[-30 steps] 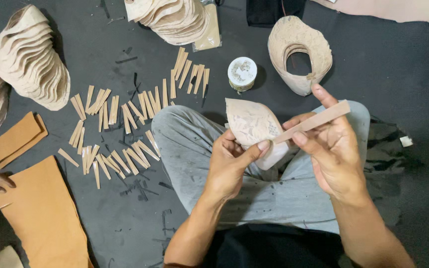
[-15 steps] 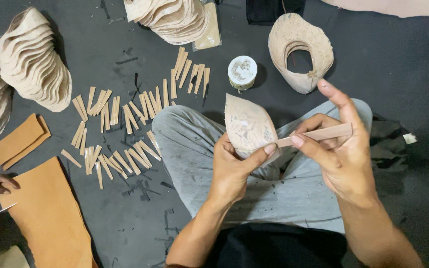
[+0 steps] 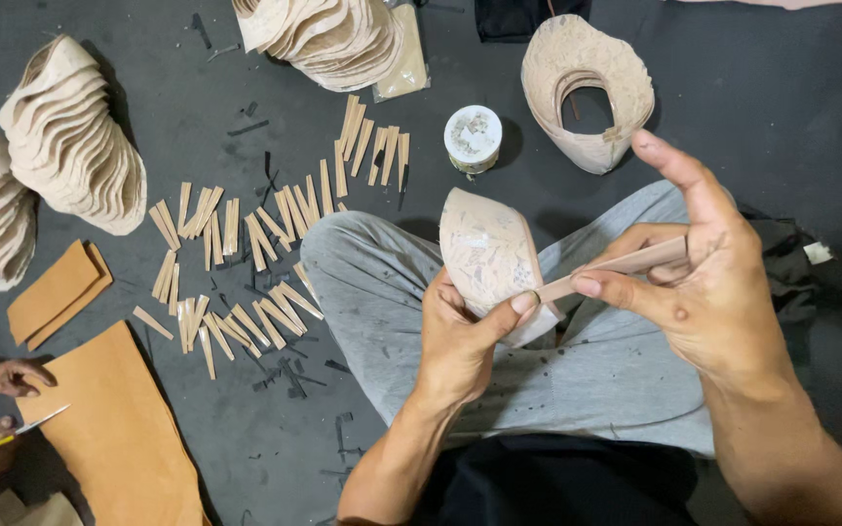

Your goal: The person sits cross-legged on the floor and fits a lace fabric cover over a shoe toe-cap upper, folding and pressing the fabric edge into the seam. They use wooden clothespins to clip the fabric in place, reposition the upper, and work the edge around the opening by hand.

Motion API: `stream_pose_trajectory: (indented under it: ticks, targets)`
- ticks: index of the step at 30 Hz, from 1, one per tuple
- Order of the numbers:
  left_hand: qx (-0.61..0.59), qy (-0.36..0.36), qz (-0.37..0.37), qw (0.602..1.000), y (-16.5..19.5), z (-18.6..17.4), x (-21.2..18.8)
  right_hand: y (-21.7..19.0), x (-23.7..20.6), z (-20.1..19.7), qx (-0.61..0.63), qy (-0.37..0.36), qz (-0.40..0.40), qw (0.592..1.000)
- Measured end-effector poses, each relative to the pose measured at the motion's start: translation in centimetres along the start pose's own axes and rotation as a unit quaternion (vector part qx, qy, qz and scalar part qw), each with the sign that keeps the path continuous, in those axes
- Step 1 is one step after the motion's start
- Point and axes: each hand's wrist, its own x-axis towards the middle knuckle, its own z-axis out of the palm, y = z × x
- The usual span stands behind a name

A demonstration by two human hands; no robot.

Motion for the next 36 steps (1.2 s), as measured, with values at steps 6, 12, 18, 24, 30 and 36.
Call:
stream_pose_trajectory:
  ticks: [6, 12, 18, 24, 30, 36]
  targets:
    - [-0.029, -0.002, -0.015, 0.999, 0.1, 0.1, -0.1, -0.6, 0.0, 0.0, -0.011, -0.006, 0.007, 1.000]
    - [-0.046, -0.016, -0.015, 0.999, 0.1, 0.0, 0.0, -0.8, 0.1, 0.0, 0.006, -0.009, 0.019, 1.000]
    - [-0.075, -0.056, -0.031, 0.995, 0.1, -0.4, 0.1, 0.1, 0.9, -0.1, 0.037, -0.040, 0.022, 0.998]
    - [-0.094, -0.074, -0.051, 0.992, -0.2, -0.5, 0.2, 1.8, 1.3, -0.3, 0.111, -0.069, 0.041, 0.991]
    - [-0.088, -0.065, -0.059, 0.992, -0.6, -0.8, 0.3, 3.6, 1.5, 0.4, 0.175, -0.105, 0.073, 0.976]
    - [-0.057, -0.011, 0.002, 0.998, -1.0, -1.2, 0.8, 2.2, 2.8, -0.4, 0.091, -0.002, 0.098, 0.991]
